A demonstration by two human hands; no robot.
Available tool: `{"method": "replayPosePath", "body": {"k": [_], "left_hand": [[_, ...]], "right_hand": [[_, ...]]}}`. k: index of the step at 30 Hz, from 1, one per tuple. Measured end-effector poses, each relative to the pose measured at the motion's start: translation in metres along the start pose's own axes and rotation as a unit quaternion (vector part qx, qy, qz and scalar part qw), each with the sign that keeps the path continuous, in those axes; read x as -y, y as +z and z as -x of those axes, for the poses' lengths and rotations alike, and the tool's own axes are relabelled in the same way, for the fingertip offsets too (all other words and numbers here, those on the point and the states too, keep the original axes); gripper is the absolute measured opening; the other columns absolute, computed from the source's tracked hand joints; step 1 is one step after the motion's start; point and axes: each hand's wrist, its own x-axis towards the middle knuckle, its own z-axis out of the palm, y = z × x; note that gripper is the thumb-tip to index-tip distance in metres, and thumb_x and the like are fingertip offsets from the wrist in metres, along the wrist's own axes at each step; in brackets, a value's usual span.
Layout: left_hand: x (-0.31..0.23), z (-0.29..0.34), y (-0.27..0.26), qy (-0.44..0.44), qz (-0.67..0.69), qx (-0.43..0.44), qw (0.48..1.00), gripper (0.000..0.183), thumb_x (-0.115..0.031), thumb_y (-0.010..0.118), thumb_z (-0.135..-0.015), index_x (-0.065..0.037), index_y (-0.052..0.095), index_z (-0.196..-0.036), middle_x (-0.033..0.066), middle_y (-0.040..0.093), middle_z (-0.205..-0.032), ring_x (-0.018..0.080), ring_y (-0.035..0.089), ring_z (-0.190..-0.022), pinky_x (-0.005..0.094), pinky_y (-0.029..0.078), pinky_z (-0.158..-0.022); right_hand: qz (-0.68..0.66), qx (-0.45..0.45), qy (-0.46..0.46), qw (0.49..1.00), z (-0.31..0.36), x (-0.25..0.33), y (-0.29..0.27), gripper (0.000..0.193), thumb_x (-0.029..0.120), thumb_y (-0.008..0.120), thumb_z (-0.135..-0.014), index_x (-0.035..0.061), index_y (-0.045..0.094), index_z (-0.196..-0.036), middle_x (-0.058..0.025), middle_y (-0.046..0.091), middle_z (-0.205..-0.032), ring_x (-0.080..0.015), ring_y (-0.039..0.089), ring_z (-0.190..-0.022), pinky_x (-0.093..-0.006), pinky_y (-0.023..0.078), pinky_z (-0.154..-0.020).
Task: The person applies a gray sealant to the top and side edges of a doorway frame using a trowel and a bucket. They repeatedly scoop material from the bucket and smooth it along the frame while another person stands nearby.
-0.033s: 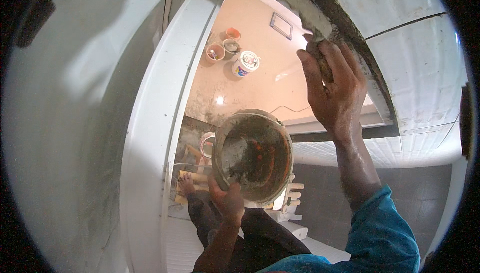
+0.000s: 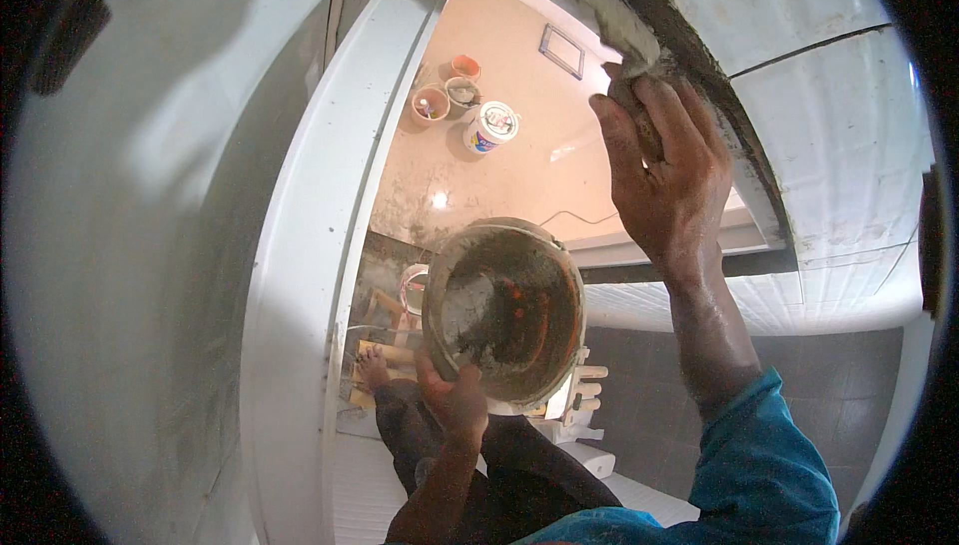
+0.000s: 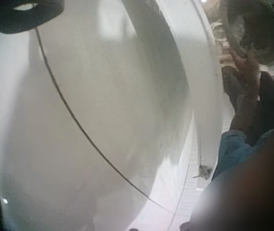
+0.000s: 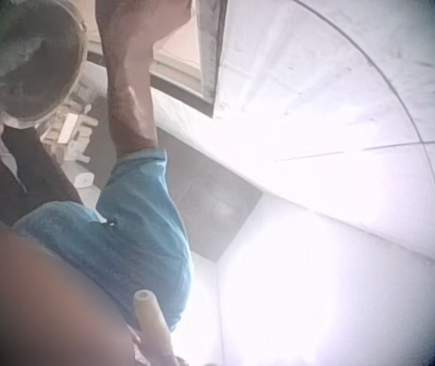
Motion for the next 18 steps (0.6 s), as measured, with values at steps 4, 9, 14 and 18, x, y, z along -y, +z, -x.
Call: {"method": "replayPosePath", "body": {"k": [4, 9, 14, 18], "left_hand": [[-0.018, 0.001, 0.002, 0.01, -0.018, 0.0, 1.0, 0.057, -0.003, 0.055, -0.07, 0.002, 0.05, -0.126, 0.0151, 0.06, -0.112, 0.0256, 0.061, -0.104, 0.0356, 0.047, -0.097], [-0.021, -0.004, -0.003, -0.024, -0.065, 0.032, 0.997, 0.059, -0.004, 0.056, -0.069, 0.002, 0.049, -0.128, 0.0153, 0.06, -0.115, 0.0267, 0.061, -0.107, 0.0361, 0.047, -0.098], [-0.001, -0.013, 0.0, 0.014, 0.009, 0.035, 0.999, 0.066, -0.002, 0.056, -0.068, 0.002, 0.047, -0.134, 0.0181, 0.058, -0.122, 0.0293, 0.06, -0.113, 0.038, 0.047, -0.1], [0.013, -0.017, 0.004, 0.003, 0.055, 0.005, 0.998, 0.069, -0.001, 0.056, -0.069, 0.003, 0.045, -0.137, 0.0194, 0.056, -0.125, 0.0297, 0.06, -0.114, 0.0385, 0.046, -0.102]], "right_hand": [[-0.055, -0.006, 0.037, 0.998, 0.005, 0.002, -0.005, 0.02, 0.013, 0.077, -0.087, 0.0003, 0.067, -0.1, -0.0145, 0.07, -0.097, -0.0254, 0.07, -0.083, -0.0347, 0.056, -0.067], [-0.075, -0.034, -0.053, 0.995, 0.023, -0.013, -0.012, 0.021, 0.007, 0.081, -0.079, 0.0016, 0.067, -0.093, -0.0146, 0.069, -0.095, -0.0265, 0.072, -0.077, -0.0339, 0.056, -0.061], [-0.03, 0.033, 0.025, 0.999, 0.024, -0.025, -0.003, 0.016, 0.011, 0.08, -0.082, 0.0063, 0.069, -0.092, -0.0087, 0.069, -0.09, -0.0245, 0.071, -0.075, -0.034, 0.056, -0.061], [-0.013, 0.038, -0.018, 0.999, 0.019, -0.026, 0.0, 0.021, 0.016, 0.073, -0.092, -0.0022, 0.068, -0.1, -0.0148, 0.068, -0.093, -0.0226, 0.071, -0.081, -0.0335, 0.058, -0.062]]}}
